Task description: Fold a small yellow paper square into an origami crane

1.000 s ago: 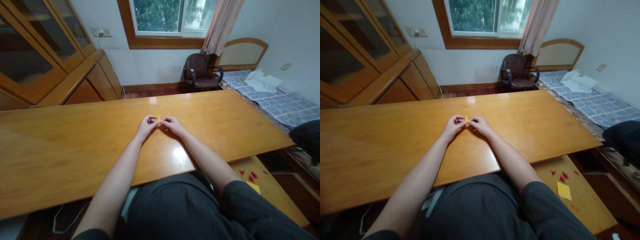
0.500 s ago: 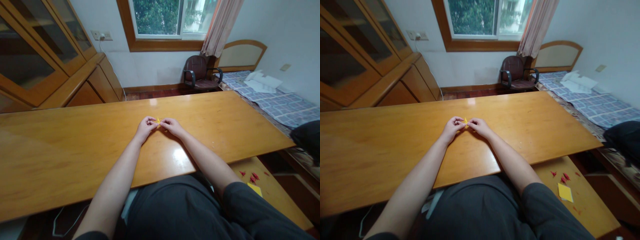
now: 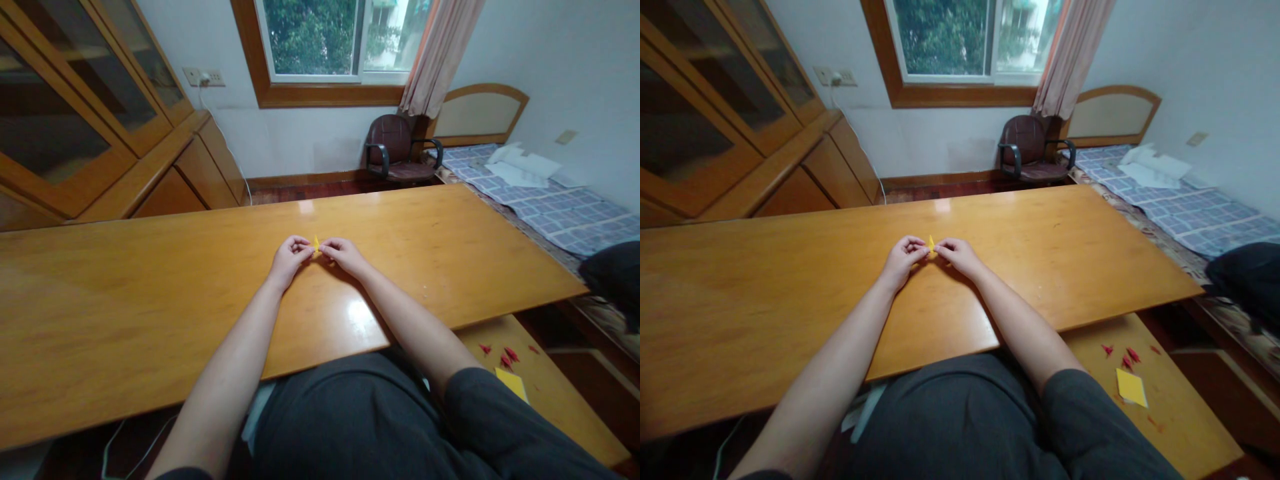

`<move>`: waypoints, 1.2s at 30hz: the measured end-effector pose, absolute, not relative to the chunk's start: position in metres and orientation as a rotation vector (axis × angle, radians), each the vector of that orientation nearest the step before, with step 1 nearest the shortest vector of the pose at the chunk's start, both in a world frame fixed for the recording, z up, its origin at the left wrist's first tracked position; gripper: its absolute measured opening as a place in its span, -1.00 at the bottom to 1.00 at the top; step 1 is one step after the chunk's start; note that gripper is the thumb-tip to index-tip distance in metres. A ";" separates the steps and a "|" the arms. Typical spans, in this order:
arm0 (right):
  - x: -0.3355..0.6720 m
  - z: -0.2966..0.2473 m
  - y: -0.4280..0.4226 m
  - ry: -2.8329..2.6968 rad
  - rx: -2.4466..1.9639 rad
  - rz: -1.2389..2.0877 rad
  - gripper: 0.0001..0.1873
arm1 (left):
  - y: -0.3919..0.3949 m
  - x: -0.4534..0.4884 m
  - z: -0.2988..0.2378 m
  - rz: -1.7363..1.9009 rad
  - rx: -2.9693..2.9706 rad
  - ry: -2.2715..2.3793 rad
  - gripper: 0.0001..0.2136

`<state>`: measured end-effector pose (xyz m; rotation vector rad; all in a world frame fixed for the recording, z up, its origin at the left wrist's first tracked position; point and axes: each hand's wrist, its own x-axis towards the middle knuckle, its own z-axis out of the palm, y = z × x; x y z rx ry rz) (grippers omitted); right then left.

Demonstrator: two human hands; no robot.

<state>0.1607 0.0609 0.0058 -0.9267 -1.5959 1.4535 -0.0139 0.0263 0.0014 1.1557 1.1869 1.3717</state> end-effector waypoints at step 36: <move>0.170 0.011 0.063 -1.471 -0.887 1.555 -0.68 | 0.016 -0.008 0.014 1.442 1.878 1.346 -0.88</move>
